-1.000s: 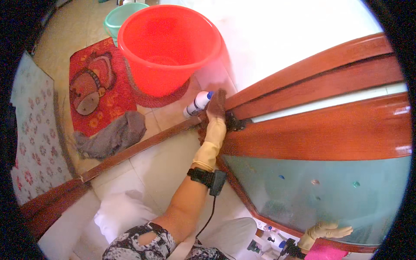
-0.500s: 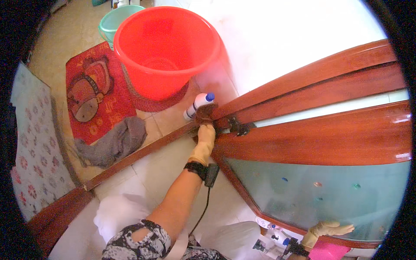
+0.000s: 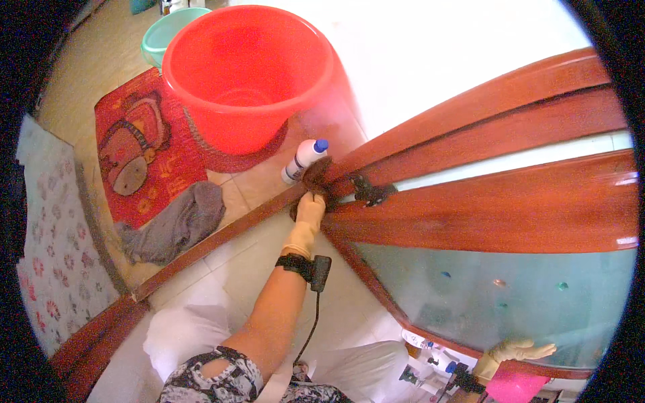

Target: The person wipes a door frame and frosted glass surface with a cloth, then washes the cloth in a bathroom sink.

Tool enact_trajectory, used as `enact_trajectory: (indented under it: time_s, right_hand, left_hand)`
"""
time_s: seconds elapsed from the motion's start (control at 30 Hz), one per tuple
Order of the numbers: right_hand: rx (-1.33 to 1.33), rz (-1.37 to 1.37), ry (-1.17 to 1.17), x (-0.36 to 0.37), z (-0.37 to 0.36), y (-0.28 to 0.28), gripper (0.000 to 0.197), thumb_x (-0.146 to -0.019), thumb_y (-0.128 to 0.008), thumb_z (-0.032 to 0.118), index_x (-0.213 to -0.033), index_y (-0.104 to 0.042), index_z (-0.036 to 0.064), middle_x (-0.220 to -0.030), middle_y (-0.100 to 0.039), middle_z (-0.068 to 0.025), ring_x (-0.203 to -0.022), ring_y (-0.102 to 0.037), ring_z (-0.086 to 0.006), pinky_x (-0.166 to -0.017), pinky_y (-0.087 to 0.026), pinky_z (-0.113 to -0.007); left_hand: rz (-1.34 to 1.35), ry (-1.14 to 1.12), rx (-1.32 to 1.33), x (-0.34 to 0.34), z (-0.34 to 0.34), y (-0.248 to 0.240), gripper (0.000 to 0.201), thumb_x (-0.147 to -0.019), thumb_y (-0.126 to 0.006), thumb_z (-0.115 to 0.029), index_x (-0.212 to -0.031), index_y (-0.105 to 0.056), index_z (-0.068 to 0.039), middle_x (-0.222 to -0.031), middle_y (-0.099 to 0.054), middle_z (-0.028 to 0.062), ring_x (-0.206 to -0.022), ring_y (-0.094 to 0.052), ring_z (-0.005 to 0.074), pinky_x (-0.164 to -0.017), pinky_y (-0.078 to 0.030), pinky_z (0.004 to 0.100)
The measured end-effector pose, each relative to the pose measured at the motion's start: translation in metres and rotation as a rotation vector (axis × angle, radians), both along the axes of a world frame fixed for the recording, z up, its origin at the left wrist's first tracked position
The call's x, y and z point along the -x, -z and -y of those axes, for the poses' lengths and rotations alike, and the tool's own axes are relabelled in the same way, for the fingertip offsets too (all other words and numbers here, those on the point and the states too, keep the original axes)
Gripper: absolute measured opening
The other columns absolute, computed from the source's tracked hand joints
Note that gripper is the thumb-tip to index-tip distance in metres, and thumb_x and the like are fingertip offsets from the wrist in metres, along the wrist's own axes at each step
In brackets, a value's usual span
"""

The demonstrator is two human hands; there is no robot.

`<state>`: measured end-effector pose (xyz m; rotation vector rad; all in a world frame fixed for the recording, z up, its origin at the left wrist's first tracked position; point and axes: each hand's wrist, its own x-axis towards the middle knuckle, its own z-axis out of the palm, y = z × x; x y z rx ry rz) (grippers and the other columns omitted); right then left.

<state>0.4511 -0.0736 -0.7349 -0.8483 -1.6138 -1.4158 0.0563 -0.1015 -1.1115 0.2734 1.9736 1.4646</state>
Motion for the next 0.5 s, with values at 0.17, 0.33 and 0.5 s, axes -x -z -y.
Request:
enact_trajectory:
  time_s: [0.17, 0.33, 0.5]
  right_hand:
    - [0.008, -0.086, -0.040, 0.002, 0.003, 0.003, 0.060, -0.096, -0.032, 0.043, -0.131, -0.039, -0.0052, -0.136, -0.036, -0.0266, -0.128, -0.033, -0.0418, -0.106, -0.027, -0.052]
    - [0.079, -0.039, 0.011, 0.001, 0.013, 0.003, 0.053, -0.099, -0.029, 0.034, -0.138, -0.029, -0.0016, -0.143, -0.025, -0.0252, -0.134, -0.023, -0.0376, -0.110, -0.020, -0.050]
    - [0.096, 0.050, 0.203, 0.051, 0.038, 0.002, 0.046, -0.097, -0.034, 0.017, -0.138, -0.027, -0.0016, -0.143, -0.025, -0.0259, -0.132, -0.026, -0.0396, -0.110, -0.021, -0.048]
  left_hand:
    - [-0.002, 0.099, 0.115, 0.003, -0.005, 0.018, 0.037, -0.085, -0.043, -0.026, -0.097, -0.059, 0.005, -0.101, -0.058, 0.0300, -0.098, -0.053, 0.0447, -0.087, -0.042, 0.0464]
    - [0.024, -0.002, -0.005, 0.009, 0.006, 0.017, 0.037, -0.085, -0.044, -0.026, -0.099, -0.059, 0.004, -0.101, -0.059, 0.0295, -0.097, -0.056, 0.0423, -0.088, -0.043, 0.0433]
    - [-0.913, 0.490, 0.168, 0.041, 0.009, -0.073, 0.038, -0.088, -0.043, -0.027, -0.116, -0.051, -0.002, -0.113, -0.055, 0.0210, -0.107, -0.051, 0.0345, -0.093, -0.039, 0.0428]
